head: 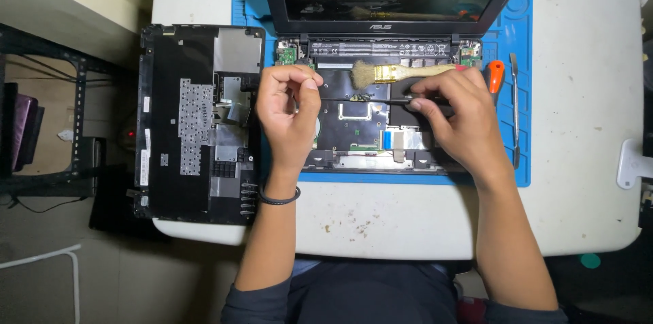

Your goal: The person is disassembling a laptop, cleaning the motherboard with a brush, and using a soldering iron on the internal components.

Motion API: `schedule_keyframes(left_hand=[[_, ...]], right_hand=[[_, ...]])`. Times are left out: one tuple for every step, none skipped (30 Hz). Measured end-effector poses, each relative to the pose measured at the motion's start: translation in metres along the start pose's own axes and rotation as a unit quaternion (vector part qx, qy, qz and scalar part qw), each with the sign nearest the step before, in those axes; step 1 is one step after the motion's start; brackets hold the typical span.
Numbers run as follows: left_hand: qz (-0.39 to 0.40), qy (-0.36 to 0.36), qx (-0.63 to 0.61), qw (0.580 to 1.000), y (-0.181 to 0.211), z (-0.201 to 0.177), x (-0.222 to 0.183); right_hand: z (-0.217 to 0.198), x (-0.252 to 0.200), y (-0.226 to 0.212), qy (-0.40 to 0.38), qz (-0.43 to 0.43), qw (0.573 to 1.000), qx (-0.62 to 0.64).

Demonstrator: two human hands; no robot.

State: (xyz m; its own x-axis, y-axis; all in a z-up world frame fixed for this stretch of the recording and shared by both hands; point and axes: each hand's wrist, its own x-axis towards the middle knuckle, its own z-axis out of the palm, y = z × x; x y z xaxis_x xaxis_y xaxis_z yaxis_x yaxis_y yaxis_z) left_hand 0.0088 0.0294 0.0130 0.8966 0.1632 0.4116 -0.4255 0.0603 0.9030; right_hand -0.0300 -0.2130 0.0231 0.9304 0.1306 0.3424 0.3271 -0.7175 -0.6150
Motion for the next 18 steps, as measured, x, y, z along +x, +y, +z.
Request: schedule_keyframes(left_hand=[[0.000,0.001,0.000,1.000,-0.001,-0.002,0.001],[-0.005,-0.021,0.006,1.000,-0.003,-0.004,0.001],[-0.010,-0.042,0.013,0.999,-0.004,-0.006,0.001],[-0.010,-0.042,0.013,0.999,-0.003,-0.006,0.000],[-0.012,-0.076,0.029,0.997,-0.001,-0.007,-0.001],[-0.014,-0.110,0.043,0.993,0.000,-0.006,-0.002],[-0.014,-0.110,0.043,0.993,-0.001,-0.005,-0.003],[0.000,-0.131,0.060,0.990,-0.001,-0.005,-0.003],[0.015,-0.152,0.077,0.985,-0.001,-0.004,-0.003],[0.014,-0.151,0.077,0.985,-0.002,-0.005,-0.003],[0.013,-0.163,0.081,0.983,-0.002,-0.005,-0.004],[0.013,-0.176,0.083,0.981,-0.003,-0.005,-0.004],[0.013,-0.176,0.083,0.981,-0.001,-0.005,-0.003],[0.009,-0.174,0.084,0.981,0.001,-0.005,-0.003],[0.005,-0.173,0.085,0.981,0.003,-0.005,-0.003],[0.005,-0.172,0.085,0.981,0.002,-0.005,-0.003],[0.007,-0.163,0.088,0.983,0.002,-0.004,-0.003],[0.008,-0.153,0.090,0.984,0.001,-0.004,-0.002]], right_hand=[[0.001,0.000,0.002,0.000,-0.001,1.000,0.000],[0.002,-0.002,0.004,-0.009,-0.009,1.000,-0.028],[0.004,-0.003,0.006,-0.017,-0.018,0.998,-0.056],[0.005,-0.002,0.005,-0.018,-0.018,0.998,-0.056],[0.006,-0.002,0.005,-0.008,-0.021,0.998,-0.053],[0.006,-0.002,0.004,0.001,-0.023,0.998,-0.051],[0.007,0.000,0.002,0.001,-0.023,0.998,-0.051],[0.008,0.001,0.000,0.022,-0.038,0.996,-0.075],[0.009,0.003,-0.002,0.043,-0.054,0.993,-0.098],[0.009,0.007,-0.001,0.042,-0.054,0.993,-0.098],[0.008,0.010,0.001,0.042,-0.066,0.986,-0.148],[0.007,0.014,0.004,0.043,-0.077,0.976,-0.197],[0.008,0.016,0.008,0.043,-0.076,0.976,-0.198],[0.009,0.018,0.012,0.041,-0.084,0.975,-0.201],[0.009,0.021,0.016,0.039,-0.092,0.974,-0.203],[0.009,0.022,0.015,0.040,-0.092,0.974,-0.203],[0.008,0.023,0.014,0.043,-0.099,0.971,-0.215],[0.008,0.025,0.013,0.047,-0.106,0.967,-0.226]])
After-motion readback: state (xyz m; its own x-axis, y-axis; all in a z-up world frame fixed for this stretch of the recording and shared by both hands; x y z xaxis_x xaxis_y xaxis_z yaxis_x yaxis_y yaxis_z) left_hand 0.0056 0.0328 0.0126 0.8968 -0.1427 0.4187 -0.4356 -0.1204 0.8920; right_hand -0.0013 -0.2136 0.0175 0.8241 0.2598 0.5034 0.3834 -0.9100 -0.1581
